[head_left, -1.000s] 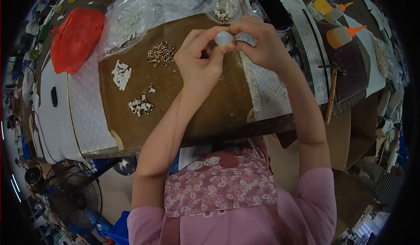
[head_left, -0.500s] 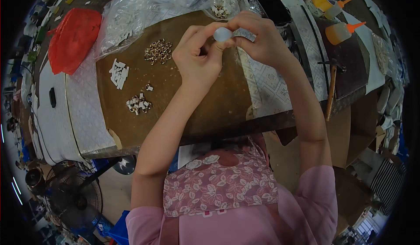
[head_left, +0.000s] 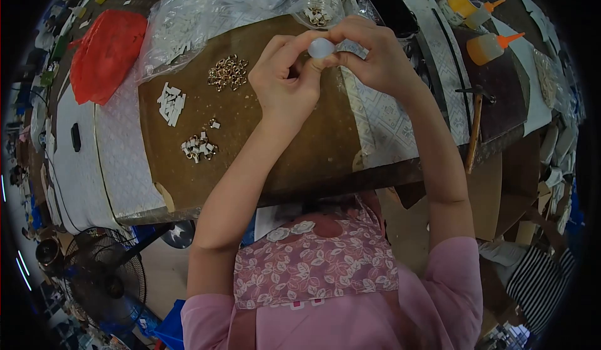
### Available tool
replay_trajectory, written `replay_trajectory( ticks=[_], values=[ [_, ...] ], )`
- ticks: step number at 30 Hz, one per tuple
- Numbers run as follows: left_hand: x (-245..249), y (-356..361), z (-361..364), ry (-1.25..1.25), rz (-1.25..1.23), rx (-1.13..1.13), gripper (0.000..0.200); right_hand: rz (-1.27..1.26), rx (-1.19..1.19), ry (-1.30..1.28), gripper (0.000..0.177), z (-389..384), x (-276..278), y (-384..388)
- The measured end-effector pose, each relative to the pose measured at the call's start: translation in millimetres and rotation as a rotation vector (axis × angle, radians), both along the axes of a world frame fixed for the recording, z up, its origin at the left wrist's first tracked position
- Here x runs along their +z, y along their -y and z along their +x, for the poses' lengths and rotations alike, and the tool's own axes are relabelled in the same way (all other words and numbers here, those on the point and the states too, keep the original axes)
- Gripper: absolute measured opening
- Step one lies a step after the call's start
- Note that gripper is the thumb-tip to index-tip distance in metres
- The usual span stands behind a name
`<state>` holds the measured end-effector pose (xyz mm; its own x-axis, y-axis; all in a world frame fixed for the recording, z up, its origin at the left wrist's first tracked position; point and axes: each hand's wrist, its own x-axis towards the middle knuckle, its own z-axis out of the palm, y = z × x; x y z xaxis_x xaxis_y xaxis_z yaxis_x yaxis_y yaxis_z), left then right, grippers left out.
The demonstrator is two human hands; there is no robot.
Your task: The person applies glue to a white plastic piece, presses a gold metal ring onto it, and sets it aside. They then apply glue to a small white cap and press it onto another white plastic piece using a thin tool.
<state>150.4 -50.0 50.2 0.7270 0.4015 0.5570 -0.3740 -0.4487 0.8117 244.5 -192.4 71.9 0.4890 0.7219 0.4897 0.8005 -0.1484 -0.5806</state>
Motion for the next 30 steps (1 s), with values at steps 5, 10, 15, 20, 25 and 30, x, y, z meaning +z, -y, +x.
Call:
replay_trajectory(
  ticks=[5, 10, 15, 20, 25, 30],
  values=[
    [-1.9, -0.1, 0.3, 0.009, -0.022, -0.015, 0.022, 0.04, 0.006, 0.018, 0.022, 0.1, -1.7, -1.7],
    [-3.1, -0.2, 0.8, 0.008, -0.007, -0.011, 0.022, 0.013, 0.012, -0.018, 0.023, -0.7, -1.0, -0.1],
    [-2.5, -0.6, 0.7, 0.011, -0.007, -0.008, 0.022, 0.035, 0.016, -0.008, 0.023, -0.6, -2.2, -1.4],
    [-2.3, -1.0, -0.1, -0.001, -0.016, -0.011, 0.022, 0.043, 0.023, 0.017, 0.021, 0.4, -2.7, -2.5],
    [-4.2, -0.9, 0.2, 0.001, -0.018, -0.011, 0.022, 0.049, 0.022, 0.035, 0.021, 1.6, -5.5, -2.4],
    [-6.4, -0.4, 0.1, 0.007, -0.025, -0.009, 0.022, 0.005, 0.004, -0.005, 0.024, -2.1, -2.7, -1.3]
  ],
)
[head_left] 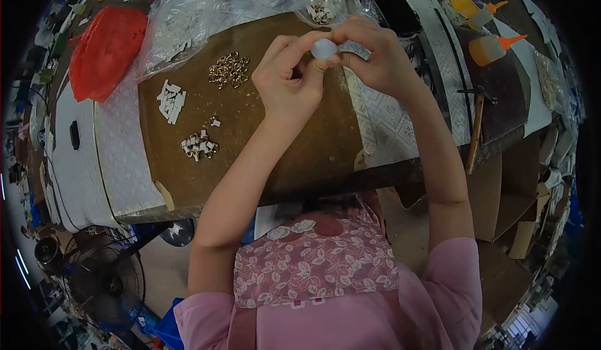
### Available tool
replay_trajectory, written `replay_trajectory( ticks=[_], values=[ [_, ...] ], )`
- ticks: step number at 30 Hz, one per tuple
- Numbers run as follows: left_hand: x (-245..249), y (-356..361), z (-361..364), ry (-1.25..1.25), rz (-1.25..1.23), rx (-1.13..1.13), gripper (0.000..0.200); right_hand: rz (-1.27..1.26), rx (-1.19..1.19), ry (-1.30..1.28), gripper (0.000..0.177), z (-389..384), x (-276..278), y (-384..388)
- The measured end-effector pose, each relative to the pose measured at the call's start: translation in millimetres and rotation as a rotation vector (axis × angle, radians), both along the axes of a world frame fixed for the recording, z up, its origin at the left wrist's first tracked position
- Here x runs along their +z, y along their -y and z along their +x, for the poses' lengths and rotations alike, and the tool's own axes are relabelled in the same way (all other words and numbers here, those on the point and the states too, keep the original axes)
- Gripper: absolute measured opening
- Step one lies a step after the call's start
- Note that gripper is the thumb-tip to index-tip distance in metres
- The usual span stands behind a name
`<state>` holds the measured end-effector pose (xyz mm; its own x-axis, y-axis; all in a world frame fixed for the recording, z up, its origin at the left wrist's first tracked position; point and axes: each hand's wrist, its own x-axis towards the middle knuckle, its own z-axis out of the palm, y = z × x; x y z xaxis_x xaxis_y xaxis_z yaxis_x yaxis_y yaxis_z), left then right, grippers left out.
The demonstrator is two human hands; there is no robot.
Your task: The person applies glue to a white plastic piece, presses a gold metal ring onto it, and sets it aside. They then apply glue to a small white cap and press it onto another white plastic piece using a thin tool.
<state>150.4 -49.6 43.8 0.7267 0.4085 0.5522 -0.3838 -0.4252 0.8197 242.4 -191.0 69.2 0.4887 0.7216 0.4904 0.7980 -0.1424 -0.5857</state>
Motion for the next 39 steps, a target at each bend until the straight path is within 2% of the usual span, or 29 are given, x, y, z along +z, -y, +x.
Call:
replay_trajectory(
  ticks=[3, 6, 9, 12, 15, 16, 18, 20, 22, 24, 25, 26, 27, 30, 31, 32, 34, 35, 37, 39],
  values=[
    [-0.4, -1.6, -0.5, -0.013, 0.02, 0.012, 0.024, -0.016, 0.014, -0.034, 0.026, 0.7, 0.4, -0.2],
    [0.9, -1.6, -1.4, 0.015, 0.036, 0.015, 0.026, 0.062, 0.028, 0.112, 0.026, 3.0, -2.9, -4.7],
    [-3.2, 1.0, 1.5, 0.098, -0.13, -0.031, 0.026, 0.063, 0.031, 0.169, 0.028, 3.0, -4.2, -7.6],
    [-6.5, -2.2, -1.5, 0.107, -0.074, -0.002, 0.033, -0.05, 0.03, 0.142, 0.033, -2.7, 5.1, -7.8],
    [-8.4, 0.2, -8.1, 0.108, -0.309, 0.082, 0.041, 0.152, -0.089, 0.034, 0.028, -15.4, 10.0, -9.0],
    [-5.4, -2.0, -14.6, 0.03, -0.413, 0.08, 0.042, 0.242, -0.119, -0.018, 0.026, -20.2, 11.3, -7.4],
    [-4.2, -6.4, -23.9, 0.033, -0.667, 0.071, 0.037, 0.479, -0.141, -0.175, 0.018, -34.3, 9.9, -0.3],
    [-7.1, -9.6, -31.4, 0.004, -0.996, 0.081, 0.03, 0.551, -0.149, -0.555, 0.012, -73.9, 0.2, 2.0],
    [-18.1, -18.6, -41.6, -0.058, -1.298, 0.016, 0.028, 0.374, -0.178, -0.824, 0.011, -104.6, -9.5, -11.4],
    [-23.8, -26.3, -49.8, -0.151, -1.548, -0.056, 0.026, 0.437, -0.124, -0.823, 0.022, -118.1, -39.9, -34.0],
    [-21.5, -28.9, -55.0, -0.204, -1.665, -0.103, 0.025, 0.463, -0.173, -0.784, 0.028, -123.0, -43.0, -47.2],
    [-16.4, -28.5, -61.8, -0.282, -1.678, -0.067, 0.024, 0.489, -0.221, -0.748, 0.034, -124.9, -46.0, -57.4],
    [-19.2, -29.4, -66.3, -0.274, -1.668, -0.123, 0.024, 0.455, -0.198, -0.805, 0.045, -121.9, -56.5, -63.7],
    [-1.9, -27.7, -72.7, -0.31, -1.652, -0.224, 0.026, 0.534, -0.082, -0.925, 0.049, -112.0, -47.1, -85.0],
    [-4.5, -30.7, -77.2, -0.331, -1.643, -0.25, 0.027, 0.521, -0.02, -1.057, 0.046, -111.0, -34.4, -86.1],
    [-15.1, -34.7, -78.1, -0.334, -1.657, -0.245, 0.027, 0.506, -0.028, -1.048, 0.043, -109.1, -34.9, -90.7],
    [-26.7, -53.9, -83.2, -0.427, -1.6, -0.507, 0.025, 0.473, -0.063, -1.114, 0.035, -105.6, -23.0, -98.9],
    [-18.5, -60.1, -83.4, -0.566, -1.428, -0.333, 0.025, 0.512, -0.038, -1.116, 0.035, -101.5, -24.4, -102.8],
    [-11.5, -85.5, -77.1, -0.541, -1.049, -0.102, 0.027, 0.557, -0.066, -1.09, 0.035, -91.3, -28.9, -116.9],
    [-26.7, -128.6, -60.6, -0.346, -0.974, 0.023, 0.031, 0.509, -0.073, -1.124, 0.037, -82.3, -29.1, -132.0]
  ],
)
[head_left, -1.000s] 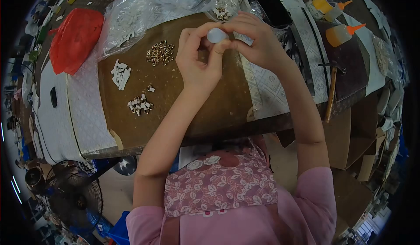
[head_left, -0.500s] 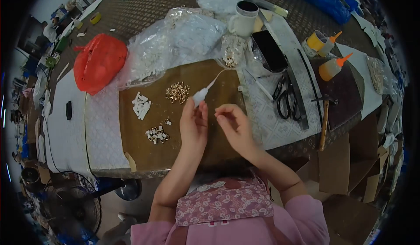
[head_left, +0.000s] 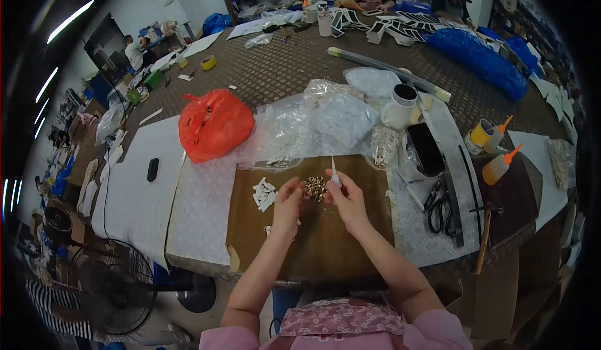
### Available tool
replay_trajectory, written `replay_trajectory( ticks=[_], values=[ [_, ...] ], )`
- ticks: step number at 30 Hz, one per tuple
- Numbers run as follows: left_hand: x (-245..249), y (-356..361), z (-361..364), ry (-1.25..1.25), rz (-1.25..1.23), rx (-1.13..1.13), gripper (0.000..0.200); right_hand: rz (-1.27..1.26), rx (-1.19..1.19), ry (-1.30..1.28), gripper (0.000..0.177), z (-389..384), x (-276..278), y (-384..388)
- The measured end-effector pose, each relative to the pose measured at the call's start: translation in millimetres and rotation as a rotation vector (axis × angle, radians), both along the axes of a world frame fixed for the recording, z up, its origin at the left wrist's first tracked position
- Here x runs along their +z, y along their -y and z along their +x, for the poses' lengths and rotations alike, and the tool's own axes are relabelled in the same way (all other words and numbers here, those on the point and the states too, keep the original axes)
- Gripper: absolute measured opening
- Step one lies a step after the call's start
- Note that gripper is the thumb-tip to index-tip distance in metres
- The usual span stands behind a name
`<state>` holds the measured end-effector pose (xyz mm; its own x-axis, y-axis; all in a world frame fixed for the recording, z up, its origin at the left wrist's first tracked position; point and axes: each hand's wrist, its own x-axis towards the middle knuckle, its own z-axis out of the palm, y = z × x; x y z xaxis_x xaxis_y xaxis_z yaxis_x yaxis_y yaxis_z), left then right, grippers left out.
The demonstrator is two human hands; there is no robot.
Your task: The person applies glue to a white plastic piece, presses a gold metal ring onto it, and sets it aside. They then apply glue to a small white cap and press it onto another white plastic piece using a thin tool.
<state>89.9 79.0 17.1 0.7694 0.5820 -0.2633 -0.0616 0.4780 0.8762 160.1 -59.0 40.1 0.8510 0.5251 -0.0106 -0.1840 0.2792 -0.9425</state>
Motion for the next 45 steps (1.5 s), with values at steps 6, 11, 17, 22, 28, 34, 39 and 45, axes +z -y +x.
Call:
replay_trajectory(
  ticks=[6, 11, 17, 22, 28, 34, 39, 45],
  values=[
    [-61.3, -115.4, 78.1, 0.25, -0.223, 0.071, 0.035, -0.084, -0.069, 0.246, 0.055, 37.9, -29.7, -61.3],
    [-29.9, -117.9, 105.5, 0.185, -0.372, -0.046, 0.033, -0.218, 0.058, 0.359, 0.058, 54.6, -28.5, -95.8],
    [-5.7, -102.5, 102.4, 0.193, -0.003, -0.276, 0.04, -0.278, 0.081, 0.41, 0.054, 53.0, -27.1, -110.1],
    [-10.0, -105.8, 99.6, 0.192, 0.074, -0.31, 0.038, -0.274, 0.061, 0.461, 0.056, 53.2, -33.4, -110.0],
    [-26.8, -107.3, 117.4, 0.217, 0.146, -0.094, 0.027, -0.25, 0.02, 0.503, 0.051, 65.4, -58.7, -119.0],
    [-22.3, -103.2, 125.8, 0.246, 0.099, -0.061, 0.025, -0.227, 0.072, 0.398, 0.047, 65.7, -50.0, -107.0],
    [-4.6, -84.9, 121.7, 0.163, 0.084, 0.02, 0.015, -0.205, 0.076, 0.357, 0.046, 70.3, -50.4, -97.2],
    [-24.3, -76.9, 144.8, 0.273, -0.02, 0.113, 0.016, -0.249, 0.065, 0.279, 0.045, 66.6, -41.6, -78.3]
  ],
)
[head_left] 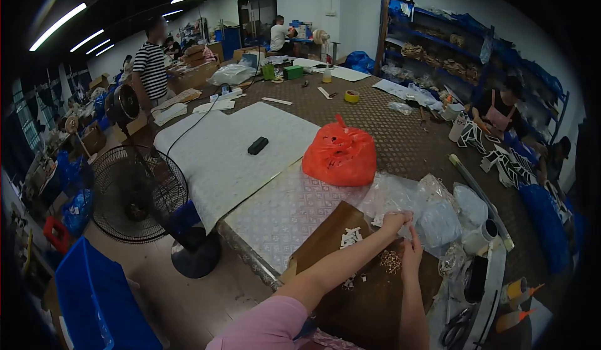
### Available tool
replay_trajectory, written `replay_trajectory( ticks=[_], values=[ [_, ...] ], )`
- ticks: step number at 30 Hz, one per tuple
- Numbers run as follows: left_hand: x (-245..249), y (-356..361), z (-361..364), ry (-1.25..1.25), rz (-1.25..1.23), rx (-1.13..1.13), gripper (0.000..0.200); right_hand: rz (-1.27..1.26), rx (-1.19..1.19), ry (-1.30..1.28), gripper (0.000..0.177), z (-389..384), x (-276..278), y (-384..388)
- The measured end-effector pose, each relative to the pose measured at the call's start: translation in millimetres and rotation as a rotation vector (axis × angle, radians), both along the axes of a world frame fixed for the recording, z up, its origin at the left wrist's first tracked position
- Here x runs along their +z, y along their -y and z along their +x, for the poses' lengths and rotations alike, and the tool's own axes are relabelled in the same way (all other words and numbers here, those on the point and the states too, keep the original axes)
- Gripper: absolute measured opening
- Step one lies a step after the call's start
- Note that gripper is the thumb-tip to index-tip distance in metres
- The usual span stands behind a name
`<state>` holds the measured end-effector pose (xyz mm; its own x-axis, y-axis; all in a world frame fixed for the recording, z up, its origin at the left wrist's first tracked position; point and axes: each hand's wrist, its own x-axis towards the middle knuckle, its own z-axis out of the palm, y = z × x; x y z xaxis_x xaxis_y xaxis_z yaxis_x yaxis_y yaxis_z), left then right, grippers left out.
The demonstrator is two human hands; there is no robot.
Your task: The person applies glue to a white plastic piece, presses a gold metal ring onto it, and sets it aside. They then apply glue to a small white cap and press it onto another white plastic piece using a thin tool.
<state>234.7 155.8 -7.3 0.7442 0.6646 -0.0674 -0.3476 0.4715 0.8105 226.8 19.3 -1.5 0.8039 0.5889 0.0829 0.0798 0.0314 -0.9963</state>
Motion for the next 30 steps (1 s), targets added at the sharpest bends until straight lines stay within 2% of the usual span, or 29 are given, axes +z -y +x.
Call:
replay_trajectory(
  ticks=[3, 4, 8, 9, 10, 12, 13, 15, 17, 19, 21, 27, 28, 30],
  values=[
    [7.5, -0.7, -3.5, -0.177, 0.047, 0.006, 0.016, 0.003, 0.002, -0.07, 0.046, -11.0, 14.0, 12.1],
    [-1.5, 0.8, 3.0, 0.009, -0.037, 0.017, 0.017, 0.015, 0.0, -0.09, 0.046, -15.0, 17.3, 16.8],
    [15.4, -4.0, -8.6, -0.075, 0.005, 0.097, 0.017, 0.036, -0.021, -0.192, 0.048, -33.3, 27.6, 37.7],
    [20.4, -3.7, -13.8, -0.075, 0.009, 0.079, 0.019, 0.072, -0.004, -0.15, 0.048, -33.8, 22.4, 43.3],
    [17.1, -7.0, -17.9, -0.073, 0.026, 0.025, 0.023, 0.074, 0.011, -0.146, 0.047, -41.8, 29.2, 52.4],
    [36.3, -3.0, -39.9, -0.272, 0.083, -0.113, 0.024, 0.093, 0.034, -0.132, 0.044, -55.9, 50.9, 65.0],
    [21.3, -6.1, -41.3, -0.205, -0.073, -0.167, 0.028, 0.106, 0.049, -0.128, 0.044, -65.2, 63.2, 74.4],
    [-7.8, -16.8, -56.2, -0.232, 0.124, -0.271, 0.031, 0.146, 0.035, -0.119, 0.042, -76.4, 69.9, 89.5],
    [9.1, 10.8, -88.2, -0.204, -0.07, -0.202, 0.025, 0.17, 0.035, -0.104, 0.041, -88.7, 79.6, 108.7],
    [14.6, 28.8, -109.7, -0.262, -0.159, -0.271, 0.026, 0.186, 0.022, -0.087, 0.04, -96.4, 82.1, 126.7],
    [42.1, 66.1, -134.8, -0.236, -0.126, -0.415, 0.023, 0.214, 0.015, -0.141, 0.039, -104.2, 82.3, 150.8],
    [60.6, 183.1, -147.8, -0.43, 0.472, -0.827, 0.042, 0.322, -0.158, -0.219, 0.028, -145.3, 63.9, 252.8],
    [57.3, 202.2, -141.7, -0.416, 0.544, -0.881, 0.033, 0.346, -0.196, -0.217, 0.027, -152.8, 55.9, 270.4],
    [50.3, 238.0, -127.9, -0.301, 1.018, -0.874, 0.027, 0.387, -0.254, -0.221, 0.025, -170.1, 38.5, 303.0]
  ],
)
